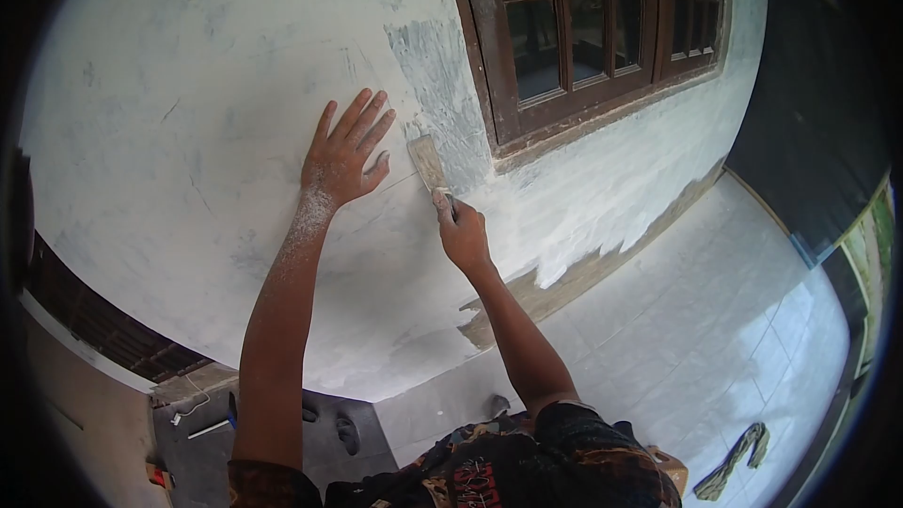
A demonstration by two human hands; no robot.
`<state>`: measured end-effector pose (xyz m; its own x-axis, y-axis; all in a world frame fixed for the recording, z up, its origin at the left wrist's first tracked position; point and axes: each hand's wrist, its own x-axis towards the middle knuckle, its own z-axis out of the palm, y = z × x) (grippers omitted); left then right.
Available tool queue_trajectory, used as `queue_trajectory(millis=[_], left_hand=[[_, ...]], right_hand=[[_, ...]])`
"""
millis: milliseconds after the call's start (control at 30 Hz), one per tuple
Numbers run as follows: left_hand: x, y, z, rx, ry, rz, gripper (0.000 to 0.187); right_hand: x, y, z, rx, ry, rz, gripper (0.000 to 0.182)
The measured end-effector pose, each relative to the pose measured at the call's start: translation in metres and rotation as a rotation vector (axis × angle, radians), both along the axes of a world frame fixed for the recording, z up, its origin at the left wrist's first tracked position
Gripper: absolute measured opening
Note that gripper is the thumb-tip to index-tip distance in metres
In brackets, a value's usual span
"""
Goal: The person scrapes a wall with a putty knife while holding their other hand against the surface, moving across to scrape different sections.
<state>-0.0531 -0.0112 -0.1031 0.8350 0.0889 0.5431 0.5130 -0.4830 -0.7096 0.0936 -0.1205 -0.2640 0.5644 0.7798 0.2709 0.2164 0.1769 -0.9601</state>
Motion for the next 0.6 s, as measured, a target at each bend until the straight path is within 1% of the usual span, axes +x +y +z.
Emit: queue_trajectory(millis=[100,133,167,300,433,500,533,600], left_hand=[[0.0,0.001,-0.001,-0.002,0.006,0.013,0.062],[0.0,0.0,-0.001,-0.05,-0.011,-0.027,0.063],[0.0,-0.001,-0.001,-0.099,-0.028,-0.067,0.064],[0.0,0.001,0.0,-0.108,-0.03,-0.076,0.065],[0.0,0.0,-0.001,-0.104,-0.028,-0.065,0.065],[0.0,0.0,-0.002,-0.098,-0.031,-0.061,0.065],[0.001,0.0,-0.002,-0.094,-0.03,-0.056,0.064],[0.0,0.0,-0.003,-0.093,-0.029,-0.046,0.064]], right_hand=[[0.002,0.003,0.005,0.035,0.0,-0.004,0.056],[0.002,0.001,0.005,0.029,0.001,-0.008,0.056],[0.002,-0.001,0.005,0.025,0.039,0.023,0.056],[0.006,-0.004,-0.009,-0.025,0.13,0.065,0.058],[0.012,0.004,0.008,0.015,0.141,0.098,0.058],[0.011,0.002,0.02,0.025,0.264,0.181,0.057],[0.012,0.001,0.017,0.024,0.264,0.184,0.057],[0.015,-0.005,0.005,-0.025,0.21,0.112,0.056]])
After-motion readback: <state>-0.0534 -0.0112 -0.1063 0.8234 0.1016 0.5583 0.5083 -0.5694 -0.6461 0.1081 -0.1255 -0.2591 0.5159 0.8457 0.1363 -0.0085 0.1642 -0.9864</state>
